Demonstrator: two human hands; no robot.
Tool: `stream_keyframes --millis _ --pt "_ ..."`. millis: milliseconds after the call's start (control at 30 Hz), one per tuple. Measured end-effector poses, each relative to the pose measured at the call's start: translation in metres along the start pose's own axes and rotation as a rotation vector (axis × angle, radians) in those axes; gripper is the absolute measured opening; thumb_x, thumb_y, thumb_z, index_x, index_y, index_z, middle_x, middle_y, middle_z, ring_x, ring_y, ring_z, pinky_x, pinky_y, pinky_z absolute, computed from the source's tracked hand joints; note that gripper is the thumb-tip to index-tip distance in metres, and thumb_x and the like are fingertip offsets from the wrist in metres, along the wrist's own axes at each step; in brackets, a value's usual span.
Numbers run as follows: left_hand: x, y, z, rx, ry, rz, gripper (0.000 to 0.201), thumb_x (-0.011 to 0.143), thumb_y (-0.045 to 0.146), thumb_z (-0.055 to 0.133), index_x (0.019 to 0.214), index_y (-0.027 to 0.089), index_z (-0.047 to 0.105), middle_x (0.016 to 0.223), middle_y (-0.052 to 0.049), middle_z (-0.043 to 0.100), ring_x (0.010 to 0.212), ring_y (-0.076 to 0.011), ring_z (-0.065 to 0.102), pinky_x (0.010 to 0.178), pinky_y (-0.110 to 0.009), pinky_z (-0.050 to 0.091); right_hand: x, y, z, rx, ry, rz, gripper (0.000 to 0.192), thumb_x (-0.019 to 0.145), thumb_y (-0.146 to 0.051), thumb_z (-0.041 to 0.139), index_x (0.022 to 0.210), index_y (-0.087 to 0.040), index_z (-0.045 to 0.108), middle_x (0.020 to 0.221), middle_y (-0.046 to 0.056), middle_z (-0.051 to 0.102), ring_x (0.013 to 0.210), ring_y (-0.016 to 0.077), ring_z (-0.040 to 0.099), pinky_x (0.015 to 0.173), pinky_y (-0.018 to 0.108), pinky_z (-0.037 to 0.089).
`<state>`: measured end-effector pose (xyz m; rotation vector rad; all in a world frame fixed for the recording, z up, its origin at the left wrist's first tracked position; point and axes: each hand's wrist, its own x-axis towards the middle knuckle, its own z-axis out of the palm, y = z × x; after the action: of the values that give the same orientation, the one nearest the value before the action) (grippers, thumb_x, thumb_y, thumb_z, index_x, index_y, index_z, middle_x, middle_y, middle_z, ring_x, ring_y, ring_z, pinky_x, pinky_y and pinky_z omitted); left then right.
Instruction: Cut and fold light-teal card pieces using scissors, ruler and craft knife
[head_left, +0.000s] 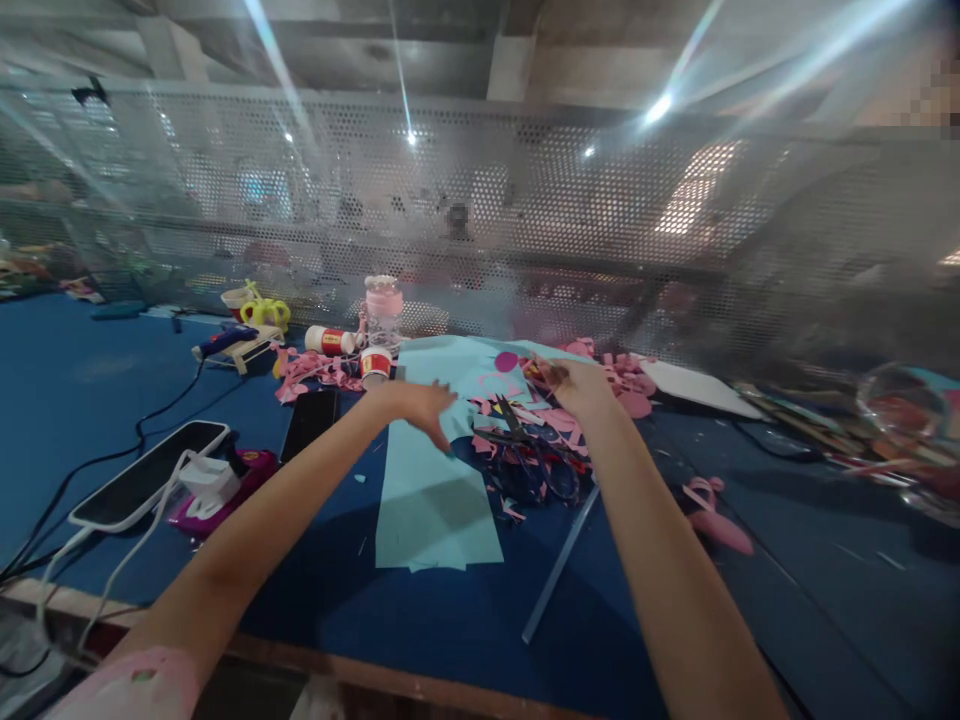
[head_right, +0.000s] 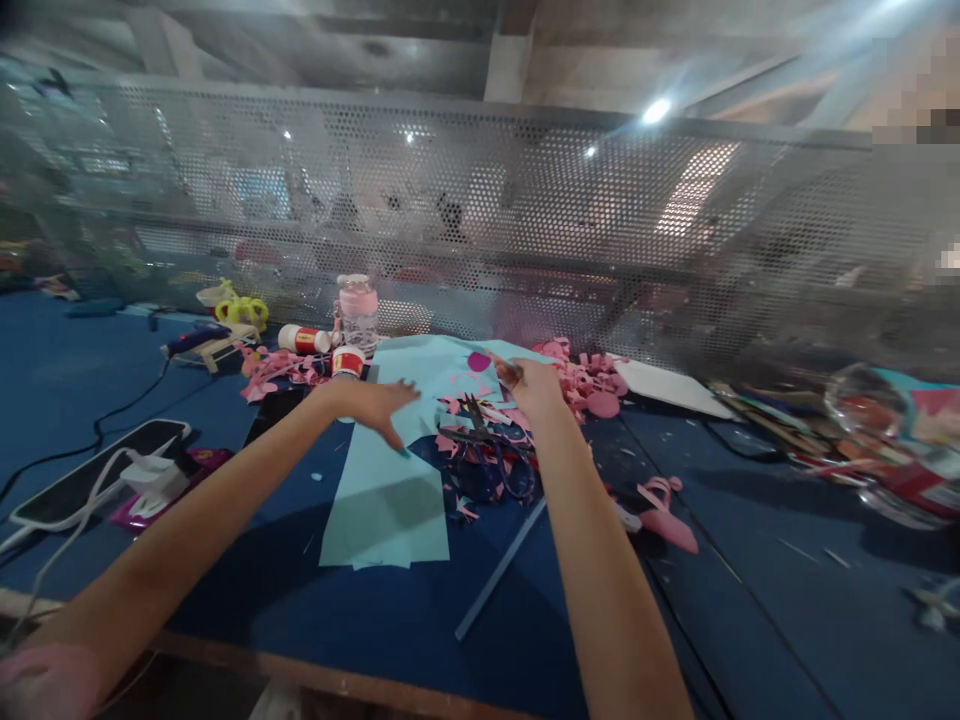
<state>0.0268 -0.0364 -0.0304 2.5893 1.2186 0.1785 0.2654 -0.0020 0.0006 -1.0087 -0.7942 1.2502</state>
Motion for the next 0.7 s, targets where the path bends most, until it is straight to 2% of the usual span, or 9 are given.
stream_keyframes --millis 100,167,200,267,300,367,467,600,700 --pt "-0.019 0.058 0.016 -0.02 -0.358 0.174 0.115 0.039 0.046 0.081 0.138 0.015 0.033 0.145 -0.019 0.025 0.131 -0.0402 0.024 0.104 -0.045 0.029 -0.008 0.008 0.011 -0.009 -0.033 0.035 0.023 0.075 0.006 0.042 0.068 -0.015 0.049 0.055 0.0 0.059 0.056 0.0089 0.064 0.048 0.011 0.051" --pt "-0.029 0.087 0.025 0.039 -0.563 0.152 0.135 0.033 0.04 0.083 0.144 0.013 0.01 0.147 -0.023 0.007 0.132 -0.0443 0.011 0.102 -0.053 0.026 -0.016 0.014 0.021 -0.016 -0.085 0.033 0.016 0.079 -0.001 0.047 0.071 -0.016 0.05 0.061 0.001 0.061 0.064 0.0106 0.066 0.057 0.015 0.055" --pt "-0.032 0.096 0.027 0.067 -0.645 0.129 0.139 0.035 0.037 0.083 0.144 0.016 0.0 0.147 -0.022 -0.001 0.132 -0.0447 0.007 0.101 -0.056 0.026 -0.019 0.016 0.025 -0.021 -0.124 0.032 0.012 0.08 -0.006 0.05 0.073 -0.016 0.05 0.066 0.002 0.062 0.07 0.0122 0.067 0.062 0.019 0.056" --pt "-0.035 0.105 0.029 0.076 -0.704 0.133 0.137 0.039 0.033 0.082 0.142 0.02 -0.008 0.146 -0.019 -0.008 0.132 -0.0438 0.005 0.102 -0.056 0.023 -0.024 0.018 0.031 -0.057 -0.27 0.038 0.004 0.084 -0.019 0.051 0.082 -0.016 0.052 0.082 0.006 0.065 0.082 0.0159 0.067 0.072 0.029 0.056" --pt "-0.036 0.105 0.029 0.075 -0.714 0.132 0.135 0.041 0.031 0.082 0.142 0.021 -0.008 0.146 -0.018 -0.009 0.132 -0.0437 0.005 0.102 -0.055 0.023 -0.026 0.017 0.032 -0.102 -0.359 0.04 0.01 0.086 -0.026 0.05 0.088 -0.017 0.052 0.092 0.008 0.064 0.087 0.0174 0.067 0.075 0.033 0.055" --pt "-0.036 0.102 0.029 0.063 -0.695 0.128 0.132 0.042 0.028 0.081 0.142 0.021 -0.005 0.147 -0.018 -0.005 0.131 -0.0444 0.007 0.102 -0.055 0.026 -0.026 0.015 0.03 -0.289 -0.504 0.028 0.024 0.089 -0.036 0.042 0.102 -0.018 0.05 0.11 0.012 0.06 0.091 0.0183 0.066 0.077 0.037 0.054" --pt "-0.034 0.095 0.035 0.042 -0.58 0.14 0.12 0.047 0.025 0.077 0.144 0.018 0.006 0.147 -0.019 0.011 0.13 -0.0441 0.023 0.097 -0.052 0.035 -0.024 0.012 0.022 -0.6 -0.524 -0.007 0.033 0.089 -0.036 0.041 0.115 -0.018 0.046 0.123 0.014 0.053 0.087 0.0174 0.066 0.075 0.038 0.054" --pt "-0.026 0.08 0.041 0.084 -0.336 0.165 0.092 0.059 0.025 0.066 0.141 0.014 0.025 0.141 -0.018 0.034 0.12 -0.0352 0.046 0.088 -0.038 0.045 -0.021 0.006 0.012 -0.814 -0.495 -0.045 0.029 0.085 -0.033 0.05 0.105 -0.015 0.058 0.109 0.012 0.062 0.084 0.0179 0.065 0.07 0.033 0.054" --pt "-0.016 0.059 0.036 0.128 -0.158 0.12 0.071 0.067 0.02 0.058 0.134 0.012 0.035 0.132 -0.016 0.048 0.109 -0.0278 0.056 0.082 -0.03 0.046 -0.018 -0.004 0.004 -1.003 -0.415 -0.138 0.025 0.079 -0.034 0.058 0.093 -0.014 0.064 0.095 0.009 0.067 0.084 0.0189 0.063 0.068 0.028 0.052"
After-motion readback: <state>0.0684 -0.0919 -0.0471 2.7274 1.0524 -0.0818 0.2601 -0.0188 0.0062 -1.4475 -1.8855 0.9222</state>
